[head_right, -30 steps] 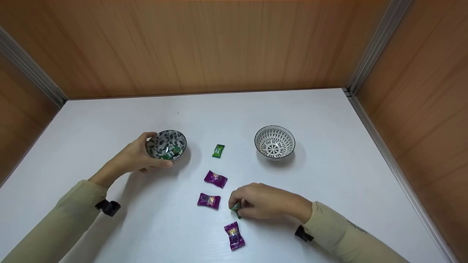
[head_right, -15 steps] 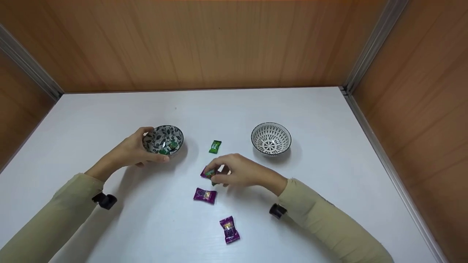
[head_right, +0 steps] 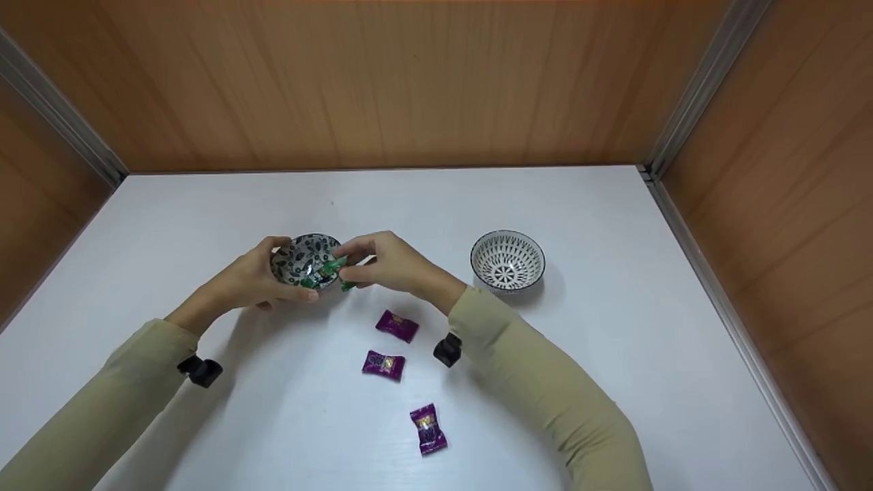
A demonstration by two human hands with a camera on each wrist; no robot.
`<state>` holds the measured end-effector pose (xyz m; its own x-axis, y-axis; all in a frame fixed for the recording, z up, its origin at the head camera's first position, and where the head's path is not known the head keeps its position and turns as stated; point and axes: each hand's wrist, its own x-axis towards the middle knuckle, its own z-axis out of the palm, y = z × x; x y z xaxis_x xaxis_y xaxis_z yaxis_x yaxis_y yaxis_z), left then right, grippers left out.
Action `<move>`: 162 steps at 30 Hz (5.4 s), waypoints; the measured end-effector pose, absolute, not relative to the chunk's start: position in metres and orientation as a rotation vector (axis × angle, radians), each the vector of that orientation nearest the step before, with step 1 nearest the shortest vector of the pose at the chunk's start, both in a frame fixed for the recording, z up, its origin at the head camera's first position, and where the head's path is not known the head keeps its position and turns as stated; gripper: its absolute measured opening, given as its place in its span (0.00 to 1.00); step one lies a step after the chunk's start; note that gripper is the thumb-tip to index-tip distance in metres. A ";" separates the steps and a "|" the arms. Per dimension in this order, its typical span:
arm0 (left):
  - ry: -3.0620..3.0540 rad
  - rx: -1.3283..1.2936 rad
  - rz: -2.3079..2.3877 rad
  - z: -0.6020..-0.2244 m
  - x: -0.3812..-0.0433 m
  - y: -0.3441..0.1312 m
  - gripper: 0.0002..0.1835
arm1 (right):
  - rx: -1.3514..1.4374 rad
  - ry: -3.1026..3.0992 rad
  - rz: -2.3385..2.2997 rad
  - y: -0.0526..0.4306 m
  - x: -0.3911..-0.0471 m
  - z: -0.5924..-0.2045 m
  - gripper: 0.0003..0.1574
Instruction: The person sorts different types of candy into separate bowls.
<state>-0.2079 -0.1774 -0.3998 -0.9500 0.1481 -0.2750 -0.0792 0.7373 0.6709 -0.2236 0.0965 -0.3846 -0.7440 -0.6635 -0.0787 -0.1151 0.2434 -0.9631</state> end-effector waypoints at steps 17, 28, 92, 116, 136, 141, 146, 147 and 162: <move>2.615 0.112 1.046 -0.400 -0.214 -0.179 0.70 | -0.552 2.131 -1.564 0.041 -0.248 -0.380 0.24; 2.590 0.096 1.083 -0.400 -0.211 -0.182 0.69 | -0.591 1.990 -1.699 0.035 -0.246 -0.392 0.31; 2.596 0.018 1.093 -0.400 -0.203 -0.181 0.72 | -0.388 2.515 -1.123 0.121 -0.246 -0.435 0.19; 2.590 0.015 1.091 -0.401 -0.201 -0.174 0.71 | -0.452 2.108 -1.694 0.094 -0.235 -0.381 0.21; 2.573 0.094 1.096 -0.401 -0.200 -0.170 0.74 | -0.506 2.172 -1.510 0.046 -0.235 -0.380 0.21; 2.560 0.091 1.096 -0.400 -0.198 -0.177 0.72 | -0.527 2.162 -1.535 0.037 -0.234 -0.384 0.30; 2.548 0.105 1.109 -0.404 -0.198 -0.178 0.73 | -0.593 2.103 -1.593 0.045 -0.234 -0.390 0.40; 2.547 0.105 1.112 -0.404 -0.198 -0.180 0.73 | -0.589 2.085 -1.613 0.046 -0.234 -0.391 0.41; 2.547 0.103 1.121 -0.403 -0.193 -0.185 0.72 | -0.630 2.186 -1.457 0.067 -0.228 -0.390 0.37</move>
